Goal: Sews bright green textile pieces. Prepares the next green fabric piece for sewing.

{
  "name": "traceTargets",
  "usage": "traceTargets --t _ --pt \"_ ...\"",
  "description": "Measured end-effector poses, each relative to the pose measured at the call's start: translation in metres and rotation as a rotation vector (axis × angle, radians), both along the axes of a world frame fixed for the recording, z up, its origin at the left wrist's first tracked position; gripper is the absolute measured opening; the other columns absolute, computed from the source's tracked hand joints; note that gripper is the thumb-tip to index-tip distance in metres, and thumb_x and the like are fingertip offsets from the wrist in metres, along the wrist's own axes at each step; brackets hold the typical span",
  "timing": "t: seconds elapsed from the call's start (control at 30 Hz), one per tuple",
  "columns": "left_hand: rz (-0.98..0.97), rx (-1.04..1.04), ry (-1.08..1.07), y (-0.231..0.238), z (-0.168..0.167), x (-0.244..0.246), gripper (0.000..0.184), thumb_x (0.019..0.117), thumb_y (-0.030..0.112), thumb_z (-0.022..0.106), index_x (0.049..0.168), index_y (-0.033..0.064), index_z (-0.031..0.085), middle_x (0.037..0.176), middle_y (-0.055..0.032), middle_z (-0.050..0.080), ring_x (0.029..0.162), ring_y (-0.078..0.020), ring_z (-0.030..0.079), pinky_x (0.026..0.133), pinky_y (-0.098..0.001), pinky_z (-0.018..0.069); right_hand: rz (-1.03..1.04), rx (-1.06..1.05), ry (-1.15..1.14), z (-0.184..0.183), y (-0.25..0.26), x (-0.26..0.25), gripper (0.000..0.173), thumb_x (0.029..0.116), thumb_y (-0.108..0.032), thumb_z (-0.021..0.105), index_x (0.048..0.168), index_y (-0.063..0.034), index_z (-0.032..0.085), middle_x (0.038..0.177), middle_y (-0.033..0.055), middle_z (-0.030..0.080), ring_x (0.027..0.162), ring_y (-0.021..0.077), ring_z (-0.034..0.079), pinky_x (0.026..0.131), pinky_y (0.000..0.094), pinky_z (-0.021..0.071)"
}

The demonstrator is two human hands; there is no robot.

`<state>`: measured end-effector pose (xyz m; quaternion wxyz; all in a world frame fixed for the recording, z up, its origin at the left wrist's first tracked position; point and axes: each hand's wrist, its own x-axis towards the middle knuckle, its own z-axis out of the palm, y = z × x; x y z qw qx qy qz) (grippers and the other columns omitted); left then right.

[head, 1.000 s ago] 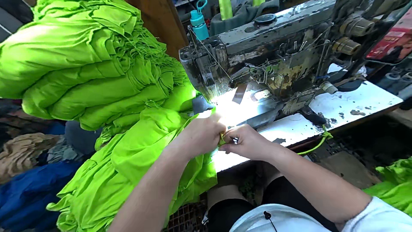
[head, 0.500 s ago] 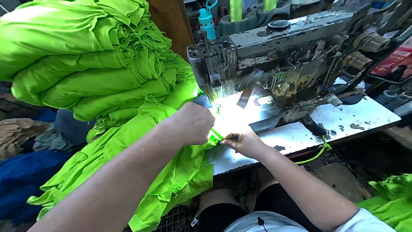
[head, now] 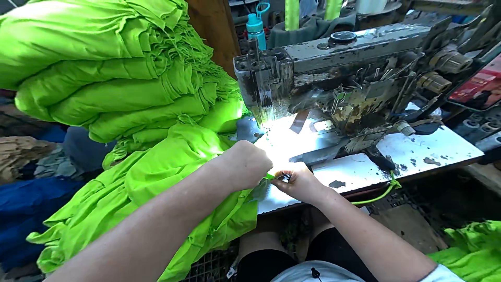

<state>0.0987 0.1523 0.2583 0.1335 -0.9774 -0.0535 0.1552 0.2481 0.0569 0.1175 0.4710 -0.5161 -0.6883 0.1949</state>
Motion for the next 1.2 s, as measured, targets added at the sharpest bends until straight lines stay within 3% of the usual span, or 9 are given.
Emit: traceTargets --t 0.27,0.4,0.53,0.67,0.73,0.87,1.0,1.1,1.2 --pt "0.040 -0.015 -0.039 0.000 0.001 -0.007 0.024 0.0985 0.022 0.061 0.078 0.0127 0.071 0.067 -0.0043 0.062 0.066 -0.0254 0.066 0.057 -0.0454 0.0497 -0.017 0.007 0.004 0.002 0.000 0.002 0.018 0.0941 -0.017 0.069 0.090 -0.0015 0.076 0.084 0.0082 0.073 0.073 0.0067 0.066 0.072 0.0224 0.0543" --pt "-0.096 0.028 -0.316 0.009 -0.001 -0.014 0.024 0.0941 0.022 0.067 0.072 0.0151 0.071 0.073 -0.0019 0.066 0.085 -0.0253 0.066 0.082 -0.0479 0.0494 -0.028 -0.018 0.082 0.005 0.004 0.004 0.021 0.0969 -0.018 0.066 0.089 0.0002 0.074 0.079 0.0071 0.071 0.066 0.0049 0.063 0.066 0.0211 0.0540" --pt "-0.056 -0.073 -0.518 -0.004 -0.019 -0.017 0.014 0.0915 0.024 0.071 0.084 0.0136 0.076 0.086 -0.0060 0.071 0.093 -0.0274 0.069 0.093 -0.0535 0.0489 -0.074 0.051 0.052 0.005 -0.003 0.004 0.019 0.0973 -0.016 0.064 0.091 -0.0016 0.076 0.082 0.0067 0.072 0.069 0.0050 0.065 0.067 0.0206 0.0551" --pt "0.055 -0.015 -0.653 -0.006 -0.075 -0.025 0.014 0.0931 0.012 0.065 0.102 0.0106 0.075 0.119 -0.0106 0.072 0.126 -0.0323 0.061 0.113 -0.0642 0.0367 -0.101 0.193 -0.049 -0.007 -0.023 -0.001 0.019 0.0990 -0.015 0.063 0.094 -0.0035 0.077 0.091 0.0078 0.075 0.083 0.0087 0.071 0.079 0.0214 0.0576" --pt "0.077 0.028 -0.730 -0.009 -0.089 -0.027 0.014 0.0920 0.007 0.063 0.098 0.0093 0.075 0.111 -0.0105 0.073 0.116 -0.0315 0.066 0.111 -0.0630 0.0390 -0.125 0.210 -0.050 -0.009 -0.029 -0.003 0.018 0.0985 -0.012 0.062 0.095 -0.0029 0.078 0.092 0.0076 0.075 0.085 0.0076 0.071 0.081 0.0191 0.0576" --pt "0.129 0.045 -0.754 -0.005 -0.086 -0.021 0.011 0.0905 0.005 0.064 0.089 0.0080 0.074 0.108 -0.0103 0.073 0.116 -0.0302 0.065 0.108 -0.0577 0.0423 -0.142 0.206 0.020 -0.007 -0.020 -0.005 0.018 0.0986 -0.010 0.062 0.095 -0.0012 0.077 0.089 0.0076 0.075 0.080 0.0064 0.070 0.075 0.0188 0.0581" --pt "0.184 0.030 -0.741 0.017 -0.077 -0.006 0.014 0.0906 0.003 0.062 0.099 0.0043 0.073 0.110 -0.0136 0.071 0.111 -0.0322 0.066 0.103 -0.0586 0.0433 -0.213 0.199 0.109 -0.002 0.002 -0.007 0.018 0.0984 -0.010 0.062 0.098 -0.0013 0.078 0.082 0.0045 0.075 0.068 0.0038 0.069 0.064 0.0197 0.0580" --pt "0.293 -0.018 -0.725 0.026 -0.072 0.002 0.019 0.0844 0.006 0.073 0.103 0.0038 0.076 0.117 -0.0150 0.072 0.119 -0.0333 0.066 0.107 -0.0607 0.0397 -0.251 0.194 0.136 -0.003 0.007 -0.010 0.020 0.0988 -0.010 0.060 0.102 -0.0005 0.077 0.077 0.0035 0.074 0.064 0.0022 0.067 0.060 0.0183 0.0565" --pt "0.429 -0.017 -0.662 0.023 -0.069 0.007 0.022 0.0852 0.006 0.076 0.107 0.0074 0.076 0.122 -0.0142 0.071 0.121 -0.0329 0.063 0.107 -0.0594 0.0399 -0.221 0.258 0.136 -0.001 -0.010 0.004 0.023 0.0999 -0.007 0.056 0.108 0.0002 0.076 0.088 0.0059 0.073 0.067 0.0044 0.067 0.061 0.0204 0.0575"
